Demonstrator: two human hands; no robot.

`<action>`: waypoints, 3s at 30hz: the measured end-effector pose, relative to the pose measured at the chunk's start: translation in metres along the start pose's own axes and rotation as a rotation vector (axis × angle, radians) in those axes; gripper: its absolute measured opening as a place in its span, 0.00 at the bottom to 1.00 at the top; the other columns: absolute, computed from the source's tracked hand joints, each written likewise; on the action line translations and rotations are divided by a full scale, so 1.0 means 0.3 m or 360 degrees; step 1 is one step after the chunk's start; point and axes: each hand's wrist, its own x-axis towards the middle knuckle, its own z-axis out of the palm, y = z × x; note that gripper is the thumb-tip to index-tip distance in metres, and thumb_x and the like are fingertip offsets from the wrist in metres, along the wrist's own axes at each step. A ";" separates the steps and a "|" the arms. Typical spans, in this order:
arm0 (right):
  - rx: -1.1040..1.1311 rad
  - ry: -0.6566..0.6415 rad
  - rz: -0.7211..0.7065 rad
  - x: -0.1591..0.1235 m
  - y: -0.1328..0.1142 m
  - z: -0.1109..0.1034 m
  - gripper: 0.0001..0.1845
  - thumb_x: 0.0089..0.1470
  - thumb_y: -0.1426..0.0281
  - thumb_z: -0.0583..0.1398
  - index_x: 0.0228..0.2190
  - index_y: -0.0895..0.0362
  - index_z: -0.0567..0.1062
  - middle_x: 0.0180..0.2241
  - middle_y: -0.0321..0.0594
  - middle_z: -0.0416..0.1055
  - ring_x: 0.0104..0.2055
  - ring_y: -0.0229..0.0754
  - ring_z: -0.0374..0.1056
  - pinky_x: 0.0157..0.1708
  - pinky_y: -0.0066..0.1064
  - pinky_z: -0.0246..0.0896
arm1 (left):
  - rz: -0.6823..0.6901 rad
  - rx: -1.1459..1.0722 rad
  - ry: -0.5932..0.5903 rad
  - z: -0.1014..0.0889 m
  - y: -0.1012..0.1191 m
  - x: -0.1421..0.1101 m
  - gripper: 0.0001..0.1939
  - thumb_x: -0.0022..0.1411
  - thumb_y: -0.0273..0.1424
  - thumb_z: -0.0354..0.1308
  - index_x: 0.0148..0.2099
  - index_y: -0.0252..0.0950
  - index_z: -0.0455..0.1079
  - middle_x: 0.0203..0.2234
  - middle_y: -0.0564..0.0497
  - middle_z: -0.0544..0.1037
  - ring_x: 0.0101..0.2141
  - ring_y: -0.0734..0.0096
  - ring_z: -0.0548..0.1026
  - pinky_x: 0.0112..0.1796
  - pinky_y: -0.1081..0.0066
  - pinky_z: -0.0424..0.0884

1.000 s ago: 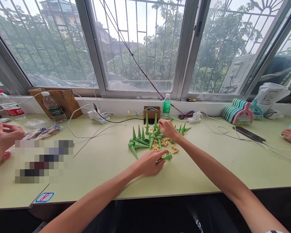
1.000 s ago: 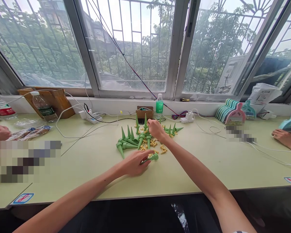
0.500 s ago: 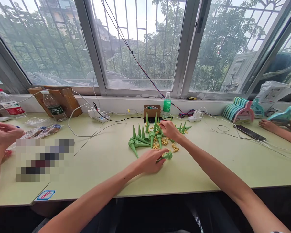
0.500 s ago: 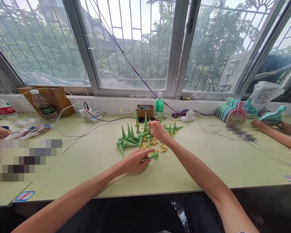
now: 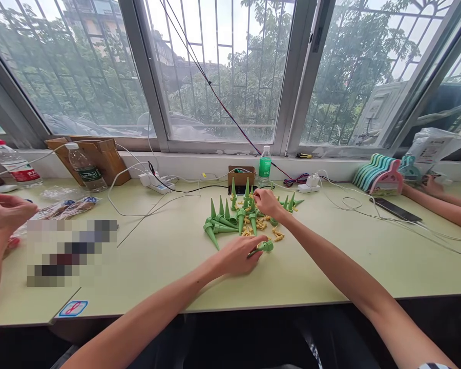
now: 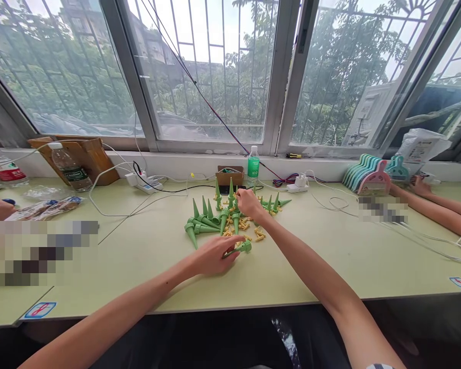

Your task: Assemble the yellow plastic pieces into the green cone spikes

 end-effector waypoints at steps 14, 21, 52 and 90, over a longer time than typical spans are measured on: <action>0.0064 0.0029 0.0013 -0.008 -0.017 0.008 0.14 0.61 0.73 0.52 0.47 0.64 0.69 0.24 0.41 0.71 0.22 0.36 0.62 0.25 0.25 0.50 | 0.0010 -0.0008 -0.0006 -0.006 -0.001 0.001 0.18 0.63 0.30 0.48 0.55 0.39 0.63 0.31 0.49 0.77 0.32 0.66 0.75 0.31 0.72 0.64; 0.0086 0.0232 -0.0307 -0.084 -0.033 -0.022 0.12 0.63 0.70 0.49 0.42 0.61 0.70 0.26 0.39 0.69 0.27 0.37 0.62 0.32 0.26 0.53 | 0.0001 -0.0040 0.0052 -0.007 -0.006 0.000 0.18 0.65 0.31 0.47 0.56 0.40 0.63 0.29 0.50 0.76 0.30 0.66 0.74 0.32 0.72 0.64; 0.0548 0.0052 -0.0364 -0.273 -0.004 0.018 0.17 0.64 0.61 0.50 0.43 0.58 0.71 0.22 0.34 0.68 0.20 0.34 0.60 0.26 0.25 0.56 | -0.0581 -0.0795 0.0879 -0.031 -0.051 0.028 0.15 0.60 0.42 0.57 0.43 0.37 0.66 0.27 0.53 0.71 0.22 0.77 0.71 0.21 0.78 0.65; 0.0271 -0.0285 -0.0503 -0.279 -0.010 0.037 0.03 0.53 0.71 0.62 0.29 0.58 0.76 0.27 0.37 0.69 0.27 0.34 0.62 0.30 0.26 0.54 | -0.0661 -0.0982 0.0858 -0.016 -0.075 0.041 0.12 0.64 0.41 0.50 0.39 0.37 0.64 0.29 0.53 0.71 0.18 0.80 0.67 0.20 0.77 0.65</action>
